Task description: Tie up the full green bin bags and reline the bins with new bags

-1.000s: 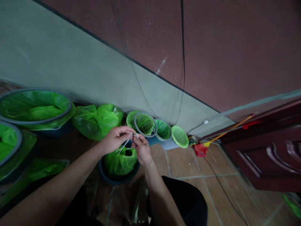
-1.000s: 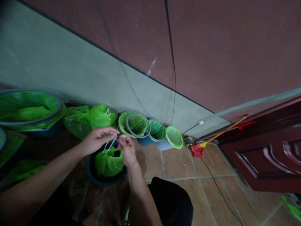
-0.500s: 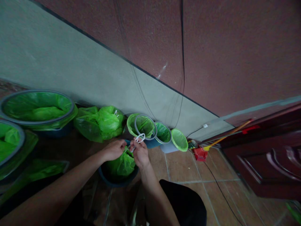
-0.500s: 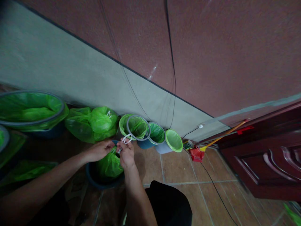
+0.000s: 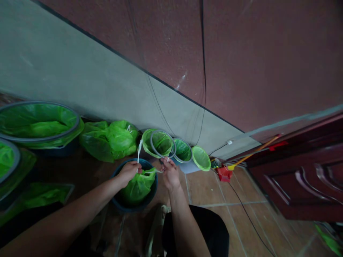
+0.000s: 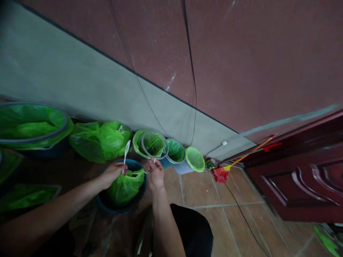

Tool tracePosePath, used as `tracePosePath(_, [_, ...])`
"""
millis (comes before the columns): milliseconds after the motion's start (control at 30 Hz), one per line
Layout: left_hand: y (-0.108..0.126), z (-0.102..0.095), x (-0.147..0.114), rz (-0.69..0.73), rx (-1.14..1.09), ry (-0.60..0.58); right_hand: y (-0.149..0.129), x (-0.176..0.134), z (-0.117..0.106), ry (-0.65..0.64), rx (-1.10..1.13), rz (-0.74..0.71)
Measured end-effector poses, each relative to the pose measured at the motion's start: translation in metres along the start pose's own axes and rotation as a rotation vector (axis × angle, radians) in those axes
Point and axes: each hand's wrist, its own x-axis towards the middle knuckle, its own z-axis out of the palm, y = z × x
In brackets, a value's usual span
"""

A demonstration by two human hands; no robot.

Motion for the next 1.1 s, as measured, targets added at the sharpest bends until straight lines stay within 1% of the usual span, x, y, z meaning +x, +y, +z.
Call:
tracePosePath(67, [0.0,0.001,0.002,-0.021,-0.066,0.031,0.002,-0.003,-0.005,0.002,0.032,0.024])
tracePosePath(133, [-0.001,0.003,0.002,-0.033,-0.073,0.053,0.007,-0.005,-0.009,-0.004,0.058,0.049])
tracePosePath(267, [-0.003,0.005,0.0,-0.033,0.029,-0.011,0.015,-0.01,-0.009,0.016,0.066,0.084])
tracePosePath(333, [-0.006,0.005,-0.001,-0.026,0.075,-0.025,0.016,-0.014,-0.002,0.005,0.07,0.092])
tracePosePath(400, [-0.008,0.006,-0.002,-0.024,0.088,-0.019,0.015,-0.02,0.01,-0.046,0.095,0.088])
tracePosePath(500, [-0.01,0.009,0.0,-0.017,0.017,-0.027,0.013,-0.028,0.031,-0.148,0.166,0.094])
tracePosePath(567, [-0.01,0.01,0.0,0.004,-0.05,-0.055,0.011,-0.03,0.041,-0.175,0.208,0.129])
tracePosePath(667, [-0.007,0.01,0.0,0.012,-0.106,-0.049,0.01,-0.029,0.045,-0.15,0.218,0.169])
tracePosePath(733, [-0.004,0.01,-0.001,0.018,-0.118,-0.044,0.008,-0.027,0.043,-0.163,0.192,0.143])
tracePosePath(767, [-0.003,0.01,-0.002,0.03,-0.12,-0.059,0.007,-0.025,0.043,-0.183,0.178,0.126])
tracePosePath(833, [0.0,0.011,-0.003,0.06,-0.111,-0.129,0.007,-0.022,0.042,-0.221,0.16,0.126])
tracePosePath(967, [-0.001,0.012,-0.004,0.101,-0.063,-0.303,0.011,-0.005,0.047,-0.208,0.153,0.174])
tracePosePath(1033, [-0.004,0.011,-0.003,0.112,-0.051,-0.354,0.014,0.008,0.045,-0.18,0.105,0.132])
tracePosePath(1100, [-0.007,0.01,-0.001,0.108,-0.067,-0.338,0.017,0.021,0.036,-0.106,-0.021,0.024])
